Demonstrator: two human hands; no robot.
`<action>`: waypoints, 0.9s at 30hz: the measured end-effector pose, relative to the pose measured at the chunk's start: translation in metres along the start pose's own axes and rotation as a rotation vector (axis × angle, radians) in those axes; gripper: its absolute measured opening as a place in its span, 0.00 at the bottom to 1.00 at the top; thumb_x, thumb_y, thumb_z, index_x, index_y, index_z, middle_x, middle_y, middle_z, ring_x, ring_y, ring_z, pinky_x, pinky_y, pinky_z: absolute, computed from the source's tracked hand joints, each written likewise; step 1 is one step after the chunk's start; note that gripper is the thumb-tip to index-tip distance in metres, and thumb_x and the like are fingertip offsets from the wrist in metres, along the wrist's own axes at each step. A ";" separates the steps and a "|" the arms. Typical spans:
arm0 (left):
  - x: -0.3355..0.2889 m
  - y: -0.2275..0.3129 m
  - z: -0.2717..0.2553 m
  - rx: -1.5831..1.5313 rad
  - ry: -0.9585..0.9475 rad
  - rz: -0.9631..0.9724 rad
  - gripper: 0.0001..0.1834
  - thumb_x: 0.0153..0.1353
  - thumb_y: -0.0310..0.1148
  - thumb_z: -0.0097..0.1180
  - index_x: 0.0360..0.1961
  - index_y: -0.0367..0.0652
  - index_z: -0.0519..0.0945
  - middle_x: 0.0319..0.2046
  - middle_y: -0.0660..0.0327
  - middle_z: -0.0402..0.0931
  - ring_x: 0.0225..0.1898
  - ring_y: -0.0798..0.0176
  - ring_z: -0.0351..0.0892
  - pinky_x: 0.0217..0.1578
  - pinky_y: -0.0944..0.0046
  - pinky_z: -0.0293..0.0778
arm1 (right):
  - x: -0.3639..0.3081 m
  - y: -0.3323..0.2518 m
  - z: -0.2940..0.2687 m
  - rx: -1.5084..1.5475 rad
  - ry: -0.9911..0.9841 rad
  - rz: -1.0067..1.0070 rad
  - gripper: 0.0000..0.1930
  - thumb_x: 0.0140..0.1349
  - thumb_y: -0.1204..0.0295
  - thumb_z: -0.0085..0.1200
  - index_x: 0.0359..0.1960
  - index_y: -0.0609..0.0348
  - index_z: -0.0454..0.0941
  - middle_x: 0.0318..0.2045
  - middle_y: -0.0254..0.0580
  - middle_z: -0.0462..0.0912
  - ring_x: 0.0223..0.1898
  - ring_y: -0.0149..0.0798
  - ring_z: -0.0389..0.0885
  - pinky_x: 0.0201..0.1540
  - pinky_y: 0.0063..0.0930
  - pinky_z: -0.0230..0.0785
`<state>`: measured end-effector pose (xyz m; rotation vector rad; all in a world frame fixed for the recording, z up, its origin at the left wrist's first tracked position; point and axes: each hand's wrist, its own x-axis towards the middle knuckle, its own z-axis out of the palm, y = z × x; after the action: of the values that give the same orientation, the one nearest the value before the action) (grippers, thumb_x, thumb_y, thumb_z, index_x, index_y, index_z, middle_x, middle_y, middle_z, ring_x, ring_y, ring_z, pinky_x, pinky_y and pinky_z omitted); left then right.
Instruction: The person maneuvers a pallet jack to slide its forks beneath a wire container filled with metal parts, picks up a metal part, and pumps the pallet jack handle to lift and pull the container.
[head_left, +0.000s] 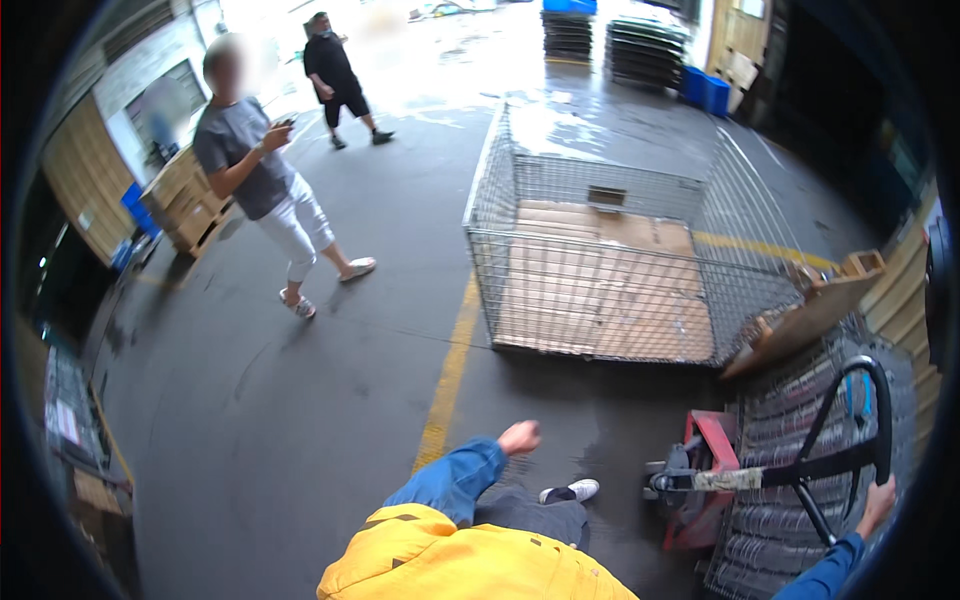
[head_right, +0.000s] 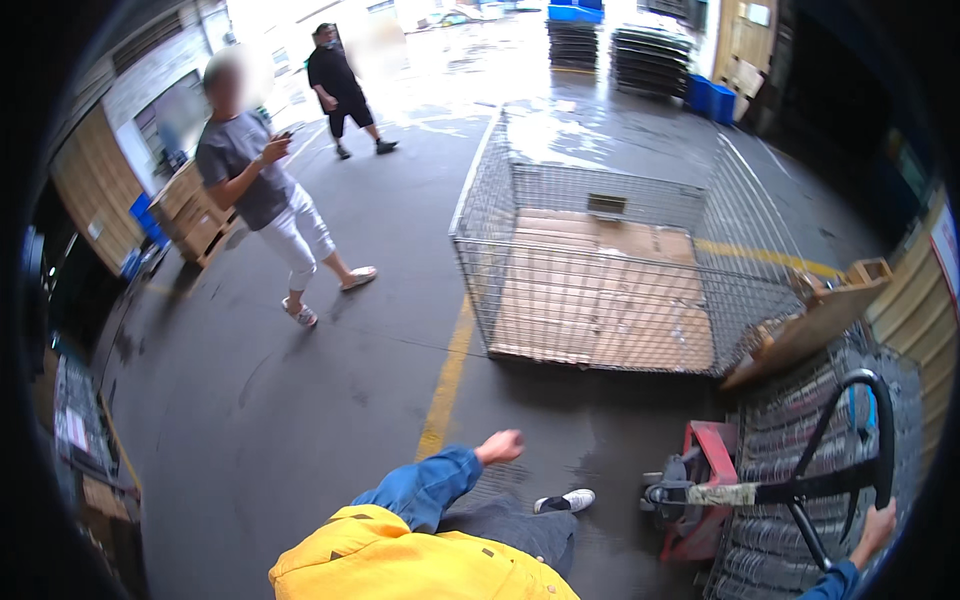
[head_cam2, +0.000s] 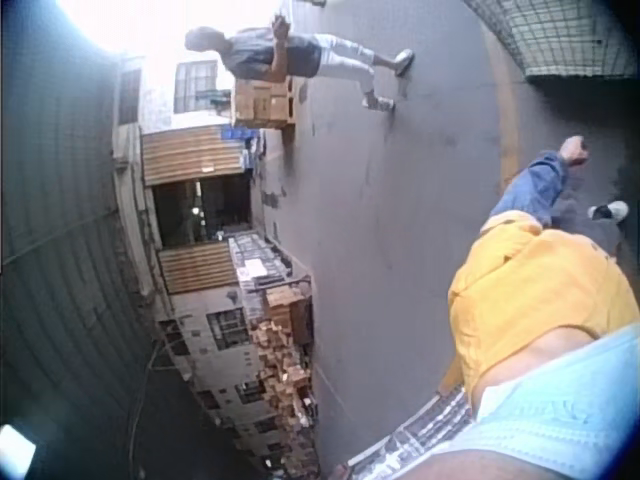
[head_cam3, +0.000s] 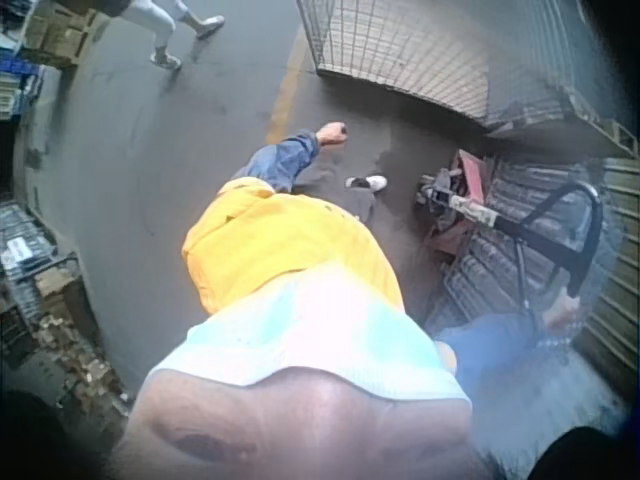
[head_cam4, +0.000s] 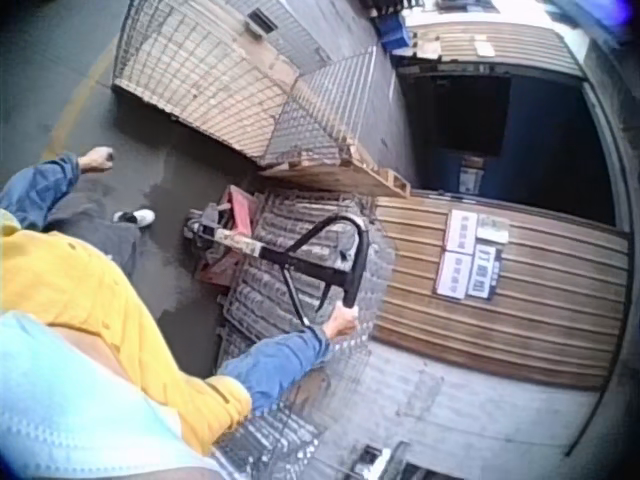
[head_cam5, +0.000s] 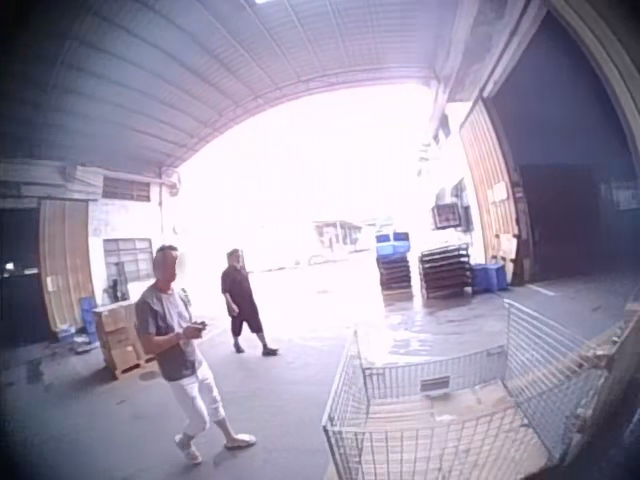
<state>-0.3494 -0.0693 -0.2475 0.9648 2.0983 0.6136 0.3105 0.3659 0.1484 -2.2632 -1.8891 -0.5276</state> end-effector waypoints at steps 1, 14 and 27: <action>0.038 0.053 -0.009 0.058 -0.030 0.152 0.20 0.53 0.36 0.52 0.45 0.36 0.74 0.39 0.41 0.78 0.44 0.38 0.77 0.45 0.46 0.74 | -0.002 0.001 -0.001 -0.064 0.056 0.024 0.28 0.50 0.67 0.53 0.57 0.54 0.71 0.43 0.61 0.80 0.46 0.62 0.77 0.51 0.50 0.69; 0.046 0.714 0.037 0.174 0.032 1.721 0.45 0.28 0.51 0.74 0.51 0.43 0.74 0.51 0.46 0.68 0.56 0.45 0.66 0.52 0.45 0.64 | -0.060 -0.043 -0.047 -0.045 0.106 0.064 0.26 0.50 0.65 0.60 0.52 0.57 0.73 0.36 0.60 0.81 0.39 0.61 0.79 0.40 0.52 0.70; 0.030 0.785 0.074 0.931 -0.601 1.290 0.28 0.33 0.52 0.73 0.34 0.44 0.86 0.37 0.60 0.83 0.40 0.59 0.82 0.38 0.60 0.77 | -0.066 -0.064 -0.079 0.340 -0.015 0.016 0.16 0.39 0.69 0.61 0.33 0.60 0.76 0.27 0.59 0.79 0.35 0.64 0.77 0.35 0.51 0.67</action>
<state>0.0387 0.4368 0.2178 2.6383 0.9256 -0.1954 0.2246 0.2912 0.1908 -2.0635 -1.8038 -0.1693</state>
